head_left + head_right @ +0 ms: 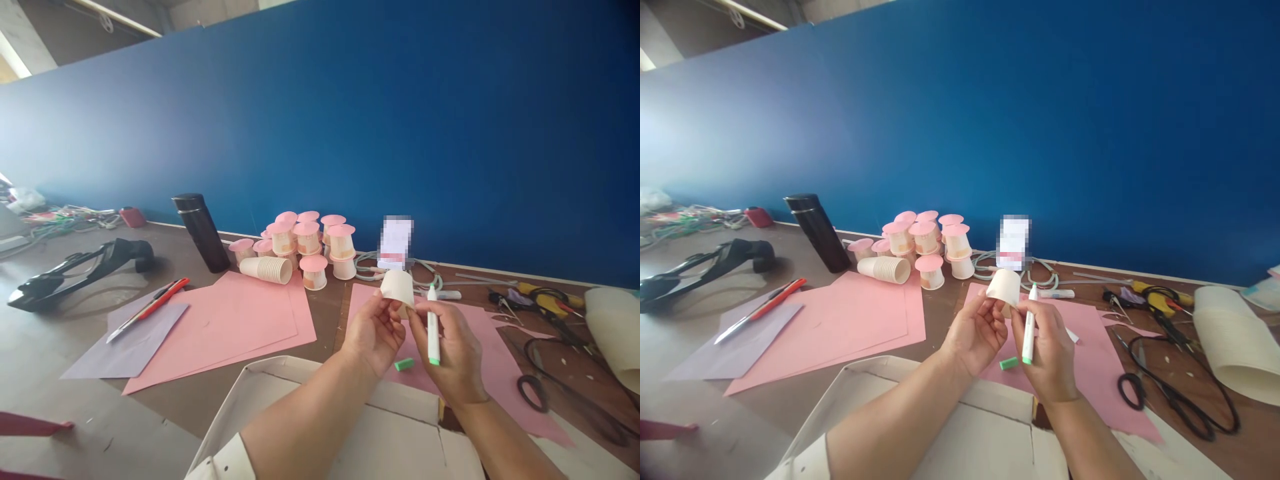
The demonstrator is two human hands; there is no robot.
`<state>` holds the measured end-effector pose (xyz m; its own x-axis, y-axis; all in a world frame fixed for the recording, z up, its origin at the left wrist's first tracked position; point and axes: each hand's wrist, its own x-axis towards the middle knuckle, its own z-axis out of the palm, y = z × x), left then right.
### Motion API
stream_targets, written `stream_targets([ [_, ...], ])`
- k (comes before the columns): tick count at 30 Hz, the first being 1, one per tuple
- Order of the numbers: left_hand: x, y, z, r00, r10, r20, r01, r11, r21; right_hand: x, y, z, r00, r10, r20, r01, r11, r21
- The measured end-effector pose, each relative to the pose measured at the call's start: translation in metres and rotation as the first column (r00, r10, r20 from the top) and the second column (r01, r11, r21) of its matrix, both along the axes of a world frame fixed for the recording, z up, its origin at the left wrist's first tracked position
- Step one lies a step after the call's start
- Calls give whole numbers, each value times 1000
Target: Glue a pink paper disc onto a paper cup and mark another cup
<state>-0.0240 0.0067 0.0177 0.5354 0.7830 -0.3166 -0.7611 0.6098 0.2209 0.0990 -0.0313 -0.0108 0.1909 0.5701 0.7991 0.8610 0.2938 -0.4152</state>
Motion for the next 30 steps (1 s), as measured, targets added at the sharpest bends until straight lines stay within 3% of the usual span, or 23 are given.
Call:
stream_targets([
  [5,2,5,0,995,95,25,-95,995,-4,-2,-1,3,998,27,-52,-29,999,-34],
  [9,0,11,-2,977,189,-100,-188,982,16,-1,-8,13,966,-85,-243,70,995,-70],
  [12,-1,12,-5,961,231,-154,-219,972,89,4,-15,19,946,-81,-315,69,996,-49],
  [15,0,11,-7,961,221,-169,-201,971,126,8,-20,20,963,21,-269,-11,999,38],
  [19,6,7,-9,960,196,-200,-178,979,103,6,-20,20,988,124,-91,-115,988,102],
  [24,14,2,-14,966,137,-218,-118,988,97,-5,-20,19,997,55,-50,-54,998,33],
  [30,16,-1,-16,976,123,-181,-100,986,132,-8,-18,8,982,-25,-189,7,995,-97],
])
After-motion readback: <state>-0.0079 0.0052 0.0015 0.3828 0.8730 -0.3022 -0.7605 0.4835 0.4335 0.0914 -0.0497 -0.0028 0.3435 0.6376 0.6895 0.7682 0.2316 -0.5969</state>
